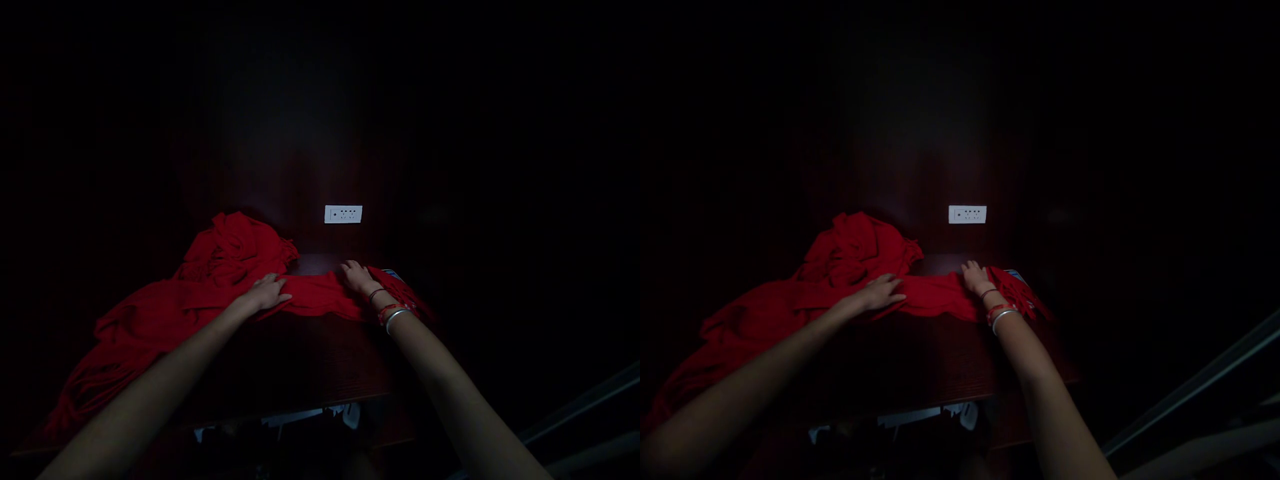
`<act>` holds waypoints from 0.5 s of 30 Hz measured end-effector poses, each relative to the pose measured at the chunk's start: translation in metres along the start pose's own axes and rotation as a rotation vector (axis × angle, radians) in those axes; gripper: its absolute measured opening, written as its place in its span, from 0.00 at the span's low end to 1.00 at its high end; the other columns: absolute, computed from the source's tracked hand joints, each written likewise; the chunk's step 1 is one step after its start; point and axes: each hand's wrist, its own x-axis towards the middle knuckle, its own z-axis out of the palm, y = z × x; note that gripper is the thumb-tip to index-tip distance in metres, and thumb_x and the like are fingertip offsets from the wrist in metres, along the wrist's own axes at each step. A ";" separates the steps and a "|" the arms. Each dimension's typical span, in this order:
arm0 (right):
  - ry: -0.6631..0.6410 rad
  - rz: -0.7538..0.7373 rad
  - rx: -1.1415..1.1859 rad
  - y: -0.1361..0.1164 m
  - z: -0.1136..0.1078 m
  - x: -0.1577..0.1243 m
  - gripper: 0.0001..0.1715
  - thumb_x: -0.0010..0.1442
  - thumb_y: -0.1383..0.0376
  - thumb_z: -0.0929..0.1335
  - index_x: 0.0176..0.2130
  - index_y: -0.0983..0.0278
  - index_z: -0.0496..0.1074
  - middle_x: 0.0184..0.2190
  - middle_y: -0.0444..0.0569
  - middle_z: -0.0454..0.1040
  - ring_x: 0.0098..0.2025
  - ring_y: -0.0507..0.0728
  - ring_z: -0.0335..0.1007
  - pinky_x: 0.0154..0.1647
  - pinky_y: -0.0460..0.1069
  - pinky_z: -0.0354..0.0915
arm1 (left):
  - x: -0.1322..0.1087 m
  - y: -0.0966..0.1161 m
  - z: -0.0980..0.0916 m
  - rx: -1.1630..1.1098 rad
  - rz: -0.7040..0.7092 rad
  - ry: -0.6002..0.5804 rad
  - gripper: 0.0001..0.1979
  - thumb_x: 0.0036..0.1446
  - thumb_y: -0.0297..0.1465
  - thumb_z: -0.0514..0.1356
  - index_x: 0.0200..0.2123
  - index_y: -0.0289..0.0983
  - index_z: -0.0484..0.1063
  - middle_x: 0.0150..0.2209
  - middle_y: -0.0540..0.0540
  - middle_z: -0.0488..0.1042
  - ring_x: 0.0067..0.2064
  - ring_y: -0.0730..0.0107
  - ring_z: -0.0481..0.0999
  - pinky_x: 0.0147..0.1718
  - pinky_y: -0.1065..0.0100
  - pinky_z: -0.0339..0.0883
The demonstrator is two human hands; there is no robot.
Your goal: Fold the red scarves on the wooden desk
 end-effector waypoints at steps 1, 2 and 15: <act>-0.008 0.027 -0.006 0.000 0.003 0.005 0.29 0.55 0.66 0.57 0.56 0.63 0.46 0.57 0.55 0.42 0.58 0.62 0.34 0.51 0.61 0.45 | 0.010 0.009 0.005 -0.015 0.027 0.019 0.28 0.52 0.42 0.47 0.53 0.34 0.53 0.56 0.36 0.49 0.56 0.56 0.47 0.50 0.58 0.47; -0.018 0.059 -0.013 0.003 0.006 0.010 0.30 0.55 0.68 0.57 0.56 0.64 0.45 0.58 0.56 0.41 0.58 0.62 0.31 0.50 0.63 0.43 | 0.018 0.016 0.010 -0.022 0.033 0.041 0.27 0.52 0.41 0.47 0.53 0.34 0.52 0.56 0.36 0.48 0.57 0.56 0.45 0.50 0.58 0.46; -0.028 0.080 -0.026 0.066 0.015 0.014 0.23 0.52 0.71 0.61 0.50 0.66 0.58 0.53 0.61 0.51 0.54 0.62 0.47 0.50 0.54 0.49 | 0.058 -0.037 0.019 -0.206 0.125 0.023 0.15 0.45 0.41 0.54 0.32 0.36 0.69 0.35 0.45 0.71 0.39 0.64 0.68 0.38 0.70 0.59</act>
